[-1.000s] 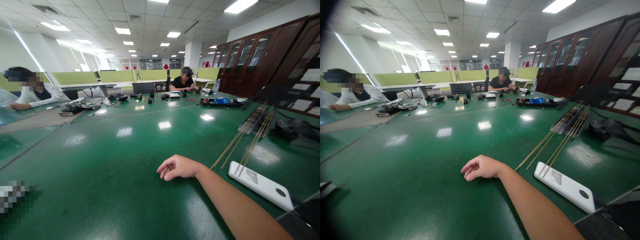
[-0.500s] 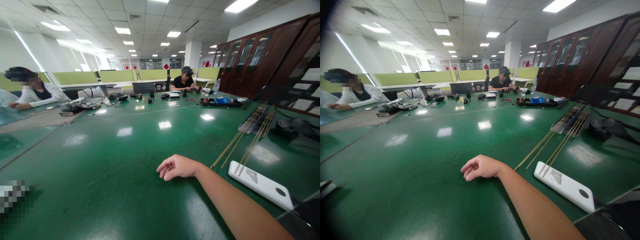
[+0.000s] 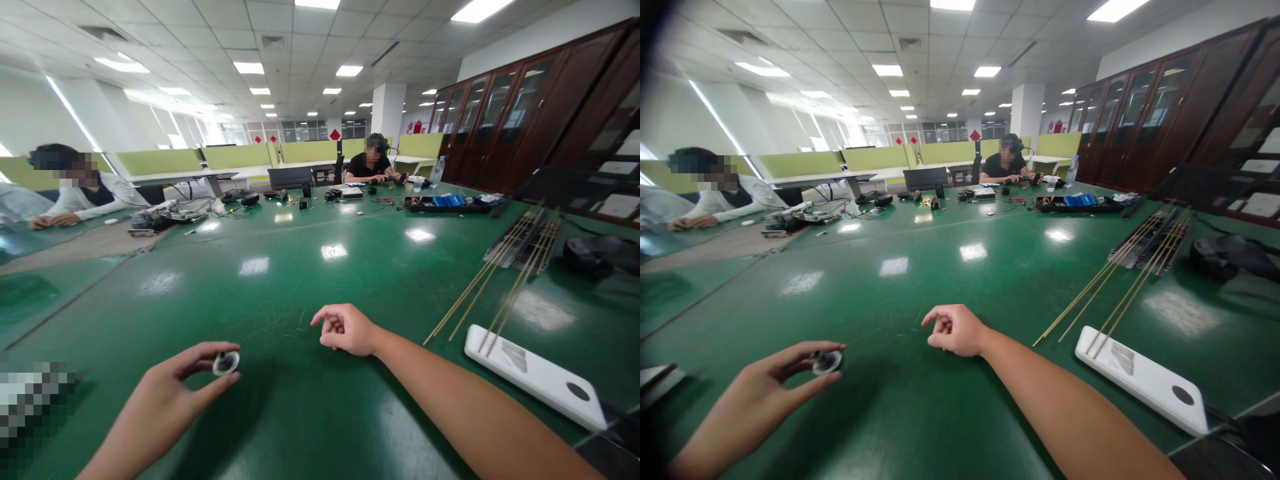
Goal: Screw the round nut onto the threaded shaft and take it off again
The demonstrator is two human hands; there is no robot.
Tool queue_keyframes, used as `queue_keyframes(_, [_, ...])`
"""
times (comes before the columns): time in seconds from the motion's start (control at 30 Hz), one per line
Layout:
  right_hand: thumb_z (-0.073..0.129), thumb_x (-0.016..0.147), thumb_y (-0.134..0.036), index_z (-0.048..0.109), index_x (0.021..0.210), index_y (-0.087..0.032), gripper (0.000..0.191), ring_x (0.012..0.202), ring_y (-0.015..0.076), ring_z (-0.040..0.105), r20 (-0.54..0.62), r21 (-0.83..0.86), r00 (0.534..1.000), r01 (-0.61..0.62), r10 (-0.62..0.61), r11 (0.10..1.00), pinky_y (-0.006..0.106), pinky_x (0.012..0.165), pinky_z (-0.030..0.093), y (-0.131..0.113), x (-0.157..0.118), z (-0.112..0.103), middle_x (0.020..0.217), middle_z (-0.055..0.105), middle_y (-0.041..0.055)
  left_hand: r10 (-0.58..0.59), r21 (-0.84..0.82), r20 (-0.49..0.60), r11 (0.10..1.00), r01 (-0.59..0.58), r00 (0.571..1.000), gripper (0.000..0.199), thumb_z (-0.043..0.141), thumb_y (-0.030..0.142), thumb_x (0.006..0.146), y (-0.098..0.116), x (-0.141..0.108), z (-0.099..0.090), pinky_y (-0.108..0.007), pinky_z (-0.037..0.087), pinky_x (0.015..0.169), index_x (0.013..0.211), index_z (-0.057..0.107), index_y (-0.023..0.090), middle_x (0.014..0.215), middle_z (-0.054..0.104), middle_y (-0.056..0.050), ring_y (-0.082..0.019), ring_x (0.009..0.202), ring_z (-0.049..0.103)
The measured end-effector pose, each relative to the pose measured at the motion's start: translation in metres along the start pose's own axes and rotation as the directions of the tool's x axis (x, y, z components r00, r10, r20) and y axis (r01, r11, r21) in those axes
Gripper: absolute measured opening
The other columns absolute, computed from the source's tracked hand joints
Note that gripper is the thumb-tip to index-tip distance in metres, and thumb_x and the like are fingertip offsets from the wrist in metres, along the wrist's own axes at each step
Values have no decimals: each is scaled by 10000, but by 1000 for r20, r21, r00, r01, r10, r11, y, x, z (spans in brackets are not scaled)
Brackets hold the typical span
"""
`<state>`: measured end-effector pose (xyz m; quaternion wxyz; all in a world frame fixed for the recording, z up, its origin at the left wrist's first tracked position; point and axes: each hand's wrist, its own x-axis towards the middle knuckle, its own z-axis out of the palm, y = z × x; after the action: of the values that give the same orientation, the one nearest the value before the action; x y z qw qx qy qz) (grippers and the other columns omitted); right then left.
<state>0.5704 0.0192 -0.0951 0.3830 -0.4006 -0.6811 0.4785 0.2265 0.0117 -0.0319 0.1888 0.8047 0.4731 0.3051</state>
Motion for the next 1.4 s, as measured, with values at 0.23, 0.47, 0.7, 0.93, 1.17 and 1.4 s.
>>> queue_keyframes(0.23, [608,726,-93,560,1243,-168,524,611,94,597,-135,-195,990,16,-43,981,199,593,467,0,-5,-20,819,689,11,241,-85,147,969,-231,959,407,671,405,888,42,47,75,-376,551,912,1274,603,296,1167,674,-50,-235,1030,656])
queue_keyframes(0.47, [659,734,-150,579,1231,-237,512,647,106,586,-73,-466,994,39,-82,884,228,634,436,-25,-18,2,891,682,-5,195,-156,82,971,-181,977,325,733,325,845,7,35,108,-346,512,916,1145,616,274,1105,678,-13,-209,1011,643])
queue_keyframes(0.7, [715,752,-251,624,1123,-247,383,707,155,582,-89,-551,993,18,-80,835,263,668,423,-38,-21,14,831,649,3,261,-241,78,941,-236,962,284,705,295,879,16,41,104,-335,501,915,1156,640,282,1104,672,-28,-204,1011,635])
queue_keyframes(0.93, [706,769,-249,630,1085,-232,325,760,165,592,-107,-556,990,19,-95,831,277,706,433,-39,-19,20,918,666,25,255,-227,73,946,-233,964,386,737,299,847,13,37,108,-368,505,951,1216,622,300,1149,674,-37,-226,1052,638])
queue_keyframes(1.17, [696,775,-256,662,1056,-231,284,807,180,612,-63,-581,991,62,-120,811,283,739,439,-37,-19,19,904,685,25,278,-202,84,945,-257,957,319,731,315,851,15,35,107,-347,532,909,1156,643,287,1101,693,-33,-217,1008,660])
queue_keyframes(1.4, [687,786,-266,671,1070,-239,285,815,184,631,-60,-585,991,62,-120,808,284,750,446,-36,-20,21,909,700,24,298,-193,73,940,-280,952,301,724,328,851,16,35,107,-348,548,887,1137,657,260,1078,701,-57,-230,989,673])
